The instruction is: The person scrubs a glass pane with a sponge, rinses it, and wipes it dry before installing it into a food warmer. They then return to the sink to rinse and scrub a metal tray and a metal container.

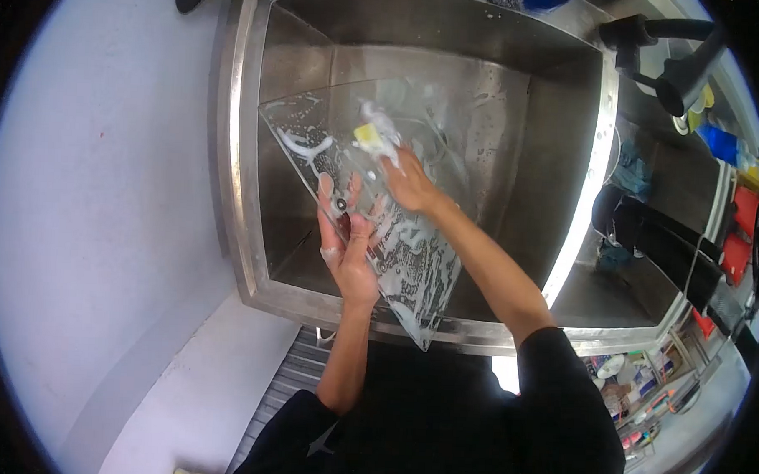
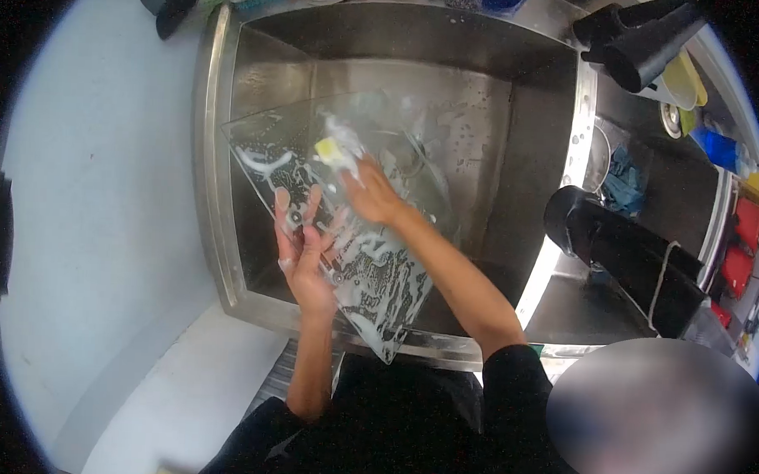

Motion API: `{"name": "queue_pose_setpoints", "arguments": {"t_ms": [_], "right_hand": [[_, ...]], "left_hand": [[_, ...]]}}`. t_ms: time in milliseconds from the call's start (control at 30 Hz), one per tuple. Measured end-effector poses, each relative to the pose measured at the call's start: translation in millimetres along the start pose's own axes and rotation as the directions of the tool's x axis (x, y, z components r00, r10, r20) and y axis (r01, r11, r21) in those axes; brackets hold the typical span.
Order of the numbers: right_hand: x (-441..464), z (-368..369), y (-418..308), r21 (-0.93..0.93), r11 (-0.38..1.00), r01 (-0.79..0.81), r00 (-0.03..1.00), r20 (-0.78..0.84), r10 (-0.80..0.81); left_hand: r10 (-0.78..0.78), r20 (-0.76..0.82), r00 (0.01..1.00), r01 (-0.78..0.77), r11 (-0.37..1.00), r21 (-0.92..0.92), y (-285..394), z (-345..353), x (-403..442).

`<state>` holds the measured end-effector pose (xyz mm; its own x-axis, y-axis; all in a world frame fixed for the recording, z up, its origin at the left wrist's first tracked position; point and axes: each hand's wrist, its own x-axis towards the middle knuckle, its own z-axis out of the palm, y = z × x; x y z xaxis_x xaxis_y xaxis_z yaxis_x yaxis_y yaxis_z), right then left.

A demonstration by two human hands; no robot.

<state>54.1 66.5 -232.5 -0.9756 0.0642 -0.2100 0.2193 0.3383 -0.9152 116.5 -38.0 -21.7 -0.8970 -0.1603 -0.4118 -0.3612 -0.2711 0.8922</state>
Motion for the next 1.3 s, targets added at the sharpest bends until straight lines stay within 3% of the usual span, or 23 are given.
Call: {"name": "queue_pose_setpoints", "arguments": {"t_ms": [33,67,100,133,167,200,233,267,333,367,433,567,633,733,867,967,1033,1067,1100,1167,1200,1267,1300], "right_hand": [[-7,-1,-13,0.022,0.977,0.211,0.976,-0.059,-0.210],[3,-10,-13,0.027,0.978,0.207,0.977,-0.062,-0.205],[32,-24,-8,0.079,0.975,-0.210,0.976,0.075,0.204],[52,-29,-2,0.075,0.801,-0.594,0.794,0.216,0.568],[56,-17,3,0.081,0.810,-0.581,0.805,0.206,0.557],[49,8,21,0.035,0.983,-0.181,0.980,0.095,0.177],[39,24,34,-0.047,0.972,0.232,0.973,0.014,-0.231],[47,18,41,-0.043,0.974,0.224,0.975,0.019,-0.223],[89,4,56,0.148,0.937,-0.315,0.948,0.009,0.318],[105,6,52,0.148,0.943,-0.299,0.953,0.006,0.302],[115,20,52,0.052,0.998,-0.027,0.973,-0.228,0.038],[129,19,63,0.269,0.963,0.011,0.968,-0.244,0.057],[142,-3,83,-0.053,0.981,-0.189,0.971,-0.161,0.178],[153,1,94,-0.280,0.922,-0.268,0.957,-0.183,0.223],[160,4,81,-0.371,0.883,-0.287,0.951,-0.224,0.215],[159,8,68,-0.319,0.899,-0.300,0.935,-0.288,0.210],[157,19,57,0.277,0.905,-0.323,0.902,-0.198,0.383],[156,27,56,0.265,0.964,-0.037,0.979,-0.182,0.087],[155,38,63,0.262,0.932,0.250,0.964,-0.158,-0.214],[98,18,-27,0.461,0.887,0.020,0.997,0.060,-0.054],[73,7,-50,0.461,0.887,0.019,0.996,0.064,-0.055],[43,-5,-79,0.073,0.977,0.201,0.979,-0.040,-0.198],[41,-13,-68,0.023,0.986,0.168,0.986,0.001,-0.168]], "left_hand": [[-0.011,0.001,1.000,0.011,1.000,0.012,2,0,-4],[-0.020,-0.003,1.000,0.020,1.000,0.005,5,2,-6],[-0.011,-0.001,1.000,0.011,1.000,-0.011,6,4,-1],[0.002,0.011,1.000,-0.002,1.000,-0.011,8,4,0],[-0.005,0.009,1.000,0.005,1.000,-0.012,8,4,1],[-0.019,-0.006,1.000,0.019,1.000,-0.014,6,5,1],[0.022,0.001,1.000,-0.022,1.000,-0.002,-2,-2,2],[0.014,-0.005,1.000,-0.014,1.000,0.003,-1,0,0],[0.043,0.050,0.998,-0.045,0.998,0.041,5,1,3],[0.059,0.052,0.997,-0.061,0.998,0.036,5,0,8],[0.105,0.051,0.993,-0.108,0.992,0.060,0,-2,7],[0.114,0.046,0.992,-0.116,0.992,0.043,4,0,6],[0.028,0.028,0.999,-0.030,0.998,0.062,7,1,8],[0.109,0.005,0.994,-0.109,0.993,0.049,5,6,9],[0.107,0.012,0.994,-0.108,0.993,0.057,5,3,7],[0.104,0.008,0.995,-0.104,0.993,0.047,6,3,6],[0.114,0.004,0.994,-0.114,0.992,0.048,7,5,7],[0.120,0.000,0.993,-0.120,0.992,0.047,7,6,7],[0.108,-0.005,0.994,-0.108,0.993,0.046,7,6,6],[0.108,-0.012,0.994,-0.107,0.993,0.045,8,7,7],[0.109,-0.017,0.994,-0.108,0.993,0.045,7,9,7],[0.126,-0.023,0.992,-0.124,0.991,0.044,9,8,7],[0.133,-0.023,0.991,-0.132,0.990,0.046,8,7,6]]}}
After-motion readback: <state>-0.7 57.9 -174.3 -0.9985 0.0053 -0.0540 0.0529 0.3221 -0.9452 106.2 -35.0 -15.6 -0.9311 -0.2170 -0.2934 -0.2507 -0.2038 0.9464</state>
